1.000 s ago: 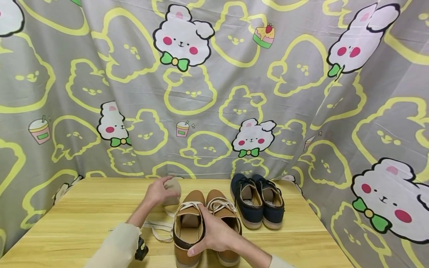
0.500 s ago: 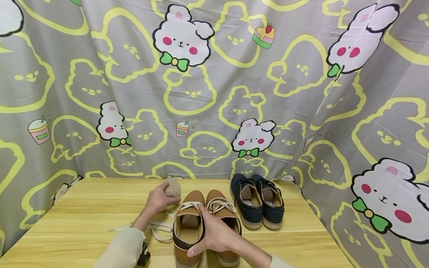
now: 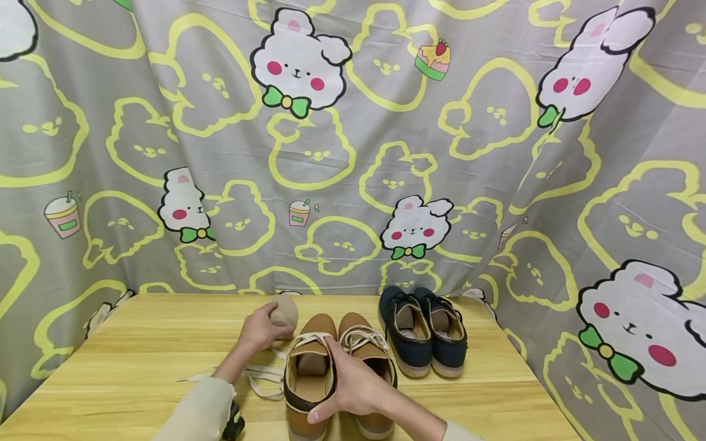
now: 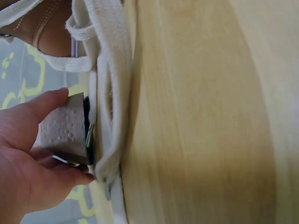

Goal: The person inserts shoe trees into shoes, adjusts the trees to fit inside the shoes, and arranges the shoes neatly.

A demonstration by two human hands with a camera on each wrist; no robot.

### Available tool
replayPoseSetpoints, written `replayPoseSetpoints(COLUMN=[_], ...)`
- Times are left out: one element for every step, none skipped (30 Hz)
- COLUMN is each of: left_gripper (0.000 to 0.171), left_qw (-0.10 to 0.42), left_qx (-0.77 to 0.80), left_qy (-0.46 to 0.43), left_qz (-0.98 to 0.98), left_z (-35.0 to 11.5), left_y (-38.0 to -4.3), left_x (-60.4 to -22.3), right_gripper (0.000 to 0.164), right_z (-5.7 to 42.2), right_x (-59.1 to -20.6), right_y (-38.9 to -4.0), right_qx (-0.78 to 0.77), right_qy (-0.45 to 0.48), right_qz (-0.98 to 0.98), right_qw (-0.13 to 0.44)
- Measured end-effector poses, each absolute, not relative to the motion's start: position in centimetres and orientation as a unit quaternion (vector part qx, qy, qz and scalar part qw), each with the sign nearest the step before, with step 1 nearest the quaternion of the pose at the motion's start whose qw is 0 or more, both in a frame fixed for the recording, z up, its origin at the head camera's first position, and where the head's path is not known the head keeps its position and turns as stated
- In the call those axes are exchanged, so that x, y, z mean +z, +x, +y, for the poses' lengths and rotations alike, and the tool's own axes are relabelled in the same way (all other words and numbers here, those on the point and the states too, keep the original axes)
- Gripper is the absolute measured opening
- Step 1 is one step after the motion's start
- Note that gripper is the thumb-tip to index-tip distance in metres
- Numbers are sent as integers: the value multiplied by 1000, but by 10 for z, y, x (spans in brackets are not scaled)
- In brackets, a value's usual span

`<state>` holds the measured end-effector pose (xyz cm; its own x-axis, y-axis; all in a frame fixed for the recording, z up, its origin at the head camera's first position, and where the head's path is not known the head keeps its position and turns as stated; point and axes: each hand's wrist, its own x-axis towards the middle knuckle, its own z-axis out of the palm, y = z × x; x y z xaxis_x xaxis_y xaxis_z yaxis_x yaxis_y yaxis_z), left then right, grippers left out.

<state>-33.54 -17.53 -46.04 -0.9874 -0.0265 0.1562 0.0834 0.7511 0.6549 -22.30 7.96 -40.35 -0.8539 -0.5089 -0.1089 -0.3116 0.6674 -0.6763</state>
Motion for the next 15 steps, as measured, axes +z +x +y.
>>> replayPoseSetpoints(left_gripper=[82,81,80,79,79,78,78,77,77,77,77,76,76,76,76], left_qw=[77,75,74,74,74,73,73,73,73,74,72,71,71,71,70], left_qx=[-353,-353,-352,-351,-351,-352,-353,-353,-354,-355,-357,-358,-359,-358,-358], left_qy=[-18,-21,-24,-27,-28,-30,-31,-34,-34,-37,-38,-41,-42,-44,-45], left_qz=[-932,-933,-933,-933,-933,-933,-932,-932,-932,-931,-931,-930,-930,-930,-930], left_z=[-176,-176,-177,-178,-178,-179,-180,-180,-181,-181,-182,-182,-183,-183,-184], left_y=[-335,-334,-334,-335,-334,-334,-334,-334,-334,-333,-332,-332,-331,-331,-330], left_x=[-459,-457,-456,-456,-455,-454,-454,-453,-453,-452,-451,-451,-450,-449,-449], right_gripper=[128,128,128,128,128,128,128,128,128,128,128,128,128,128,128], right_z=[80,80,80,80,80,80,80,80,80,80,80,80,80,80,80], right_x=[-403,-403,-403,-403,-403,-402,-402,-402,-402,-402,-403,-403,-403,-403,-403], right_y=[-223,-223,-223,-223,-223,-223,-223,-223,-223,-222,-222,-222,-222,-222,-222], right_qx=[-338,-339,-339,-339,-340,-341,-341,-342,-341,-341,-341,-341,-340,-340,-340], right_qy=[-227,-227,-226,-226,-226,-225,-225,-225,-225,-225,-225,-225,-226,-226,-226], right_qz=[901,901,901,901,901,900,900,900,900,900,900,900,900,901,901], right_qw=[146,146,147,148,148,150,151,151,151,151,151,151,150,149,148])
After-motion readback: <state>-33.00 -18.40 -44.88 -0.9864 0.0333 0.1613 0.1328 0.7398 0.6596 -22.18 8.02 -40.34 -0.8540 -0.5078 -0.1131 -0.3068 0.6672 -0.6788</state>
